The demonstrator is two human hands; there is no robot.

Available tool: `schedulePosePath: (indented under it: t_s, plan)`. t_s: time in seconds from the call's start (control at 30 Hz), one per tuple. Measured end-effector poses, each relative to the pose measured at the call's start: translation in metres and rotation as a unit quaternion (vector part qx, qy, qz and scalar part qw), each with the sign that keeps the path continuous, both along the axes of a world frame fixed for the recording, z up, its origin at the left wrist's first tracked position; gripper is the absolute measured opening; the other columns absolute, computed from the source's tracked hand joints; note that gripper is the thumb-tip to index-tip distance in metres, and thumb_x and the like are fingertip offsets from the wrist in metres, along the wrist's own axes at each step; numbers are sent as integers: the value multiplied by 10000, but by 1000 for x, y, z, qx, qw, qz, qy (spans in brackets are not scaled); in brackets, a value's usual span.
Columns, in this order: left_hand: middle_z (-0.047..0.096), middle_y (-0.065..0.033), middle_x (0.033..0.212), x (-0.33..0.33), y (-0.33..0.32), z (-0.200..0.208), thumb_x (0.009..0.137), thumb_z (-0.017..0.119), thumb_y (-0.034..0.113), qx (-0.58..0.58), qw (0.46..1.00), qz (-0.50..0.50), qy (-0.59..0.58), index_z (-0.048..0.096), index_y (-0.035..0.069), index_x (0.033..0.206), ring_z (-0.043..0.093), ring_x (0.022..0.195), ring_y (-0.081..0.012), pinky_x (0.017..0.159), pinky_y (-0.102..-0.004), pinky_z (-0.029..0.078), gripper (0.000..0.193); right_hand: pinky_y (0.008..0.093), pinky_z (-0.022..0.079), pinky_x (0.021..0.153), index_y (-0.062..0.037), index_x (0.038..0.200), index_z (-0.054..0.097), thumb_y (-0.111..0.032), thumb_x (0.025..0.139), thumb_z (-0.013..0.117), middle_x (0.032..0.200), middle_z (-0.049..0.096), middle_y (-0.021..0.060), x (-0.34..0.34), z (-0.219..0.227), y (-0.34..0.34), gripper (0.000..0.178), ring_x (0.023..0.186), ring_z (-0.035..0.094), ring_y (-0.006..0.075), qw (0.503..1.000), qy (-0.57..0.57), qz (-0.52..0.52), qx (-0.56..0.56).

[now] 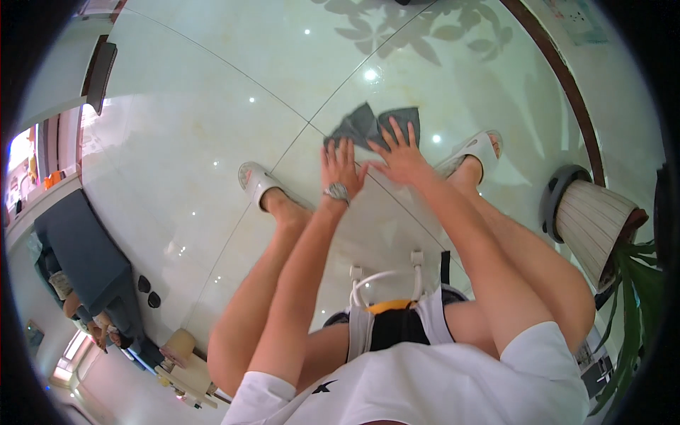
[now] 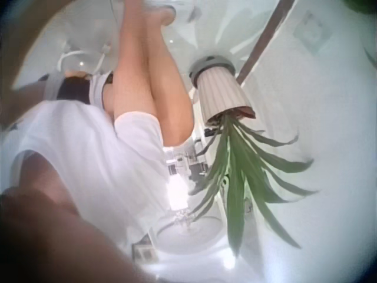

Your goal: The person washes a cloth in a red bucket of water, wrings it out by hand, and wipes the tiled floor around plant pots and thermos containers.

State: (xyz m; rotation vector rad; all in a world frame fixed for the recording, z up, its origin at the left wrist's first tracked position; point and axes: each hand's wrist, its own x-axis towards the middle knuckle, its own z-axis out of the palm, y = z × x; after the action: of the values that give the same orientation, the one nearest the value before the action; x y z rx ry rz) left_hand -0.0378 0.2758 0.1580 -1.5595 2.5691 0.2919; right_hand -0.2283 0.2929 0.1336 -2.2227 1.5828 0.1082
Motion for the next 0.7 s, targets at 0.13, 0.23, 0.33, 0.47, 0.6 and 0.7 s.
schedulePosePath:
  t_s: [0.13,0.23,0.33,0.47,0.6,0.7]
  plan:
    - [447,-151,1427,-25,-83,8,957,339,487,9,997,78,6,449,-2,1369,412,1307,-350,1135,-517,189,649,640,-33,1114,-311,1472,319,-580,944,337,1575,137,114,17,5,-78,592,1455,-16,359,994,-10,-106,3]
    - [461,-182,1408,-35,-92,11,951,333,456,4,997,73,-13,488,-13,1337,428,1291,-356,1132,-511,195,627,640,-32,1114,-320,1481,292,-586,952,301,1585,90,109,19,12,-92,592,1454,-8,364,990,18,-136,-35]
    - [525,-252,1309,-28,-53,11,916,390,399,60,994,18,-87,674,-24,1106,469,1247,-376,1133,-500,174,544,658,1,1104,-302,1468,330,-521,951,358,1581,103,118,21,4,-28,562,1448,20,386,996,-10,-84,-39]
    - [498,-261,1342,-32,50,17,865,410,399,147,988,-12,-36,526,12,1316,446,1260,-380,1124,-487,212,605,697,41,1077,-264,1439,388,-449,839,567,1577,86,155,14,-3,83,653,1440,23,425,999,28,-35,0]
    - [445,-219,1414,-26,116,23,888,399,436,251,968,-7,-10,557,15,1294,442,1276,-398,1144,-495,186,606,693,40,1072,-224,1438,381,-388,816,588,1577,44,175,8,20,123,676,1439,-13,441,993,-8,-23,111]
    - [483,-209,1381,-16,114,22,914,378,442,151,988,-5,14,612,25,1223,488,1227,-383,1123,-497,228,570,699,28,1071,-237,1412,433,-397,851,563,1585,49,146,19,27,116,597,1445,-22,418,995,-26,-40,88]
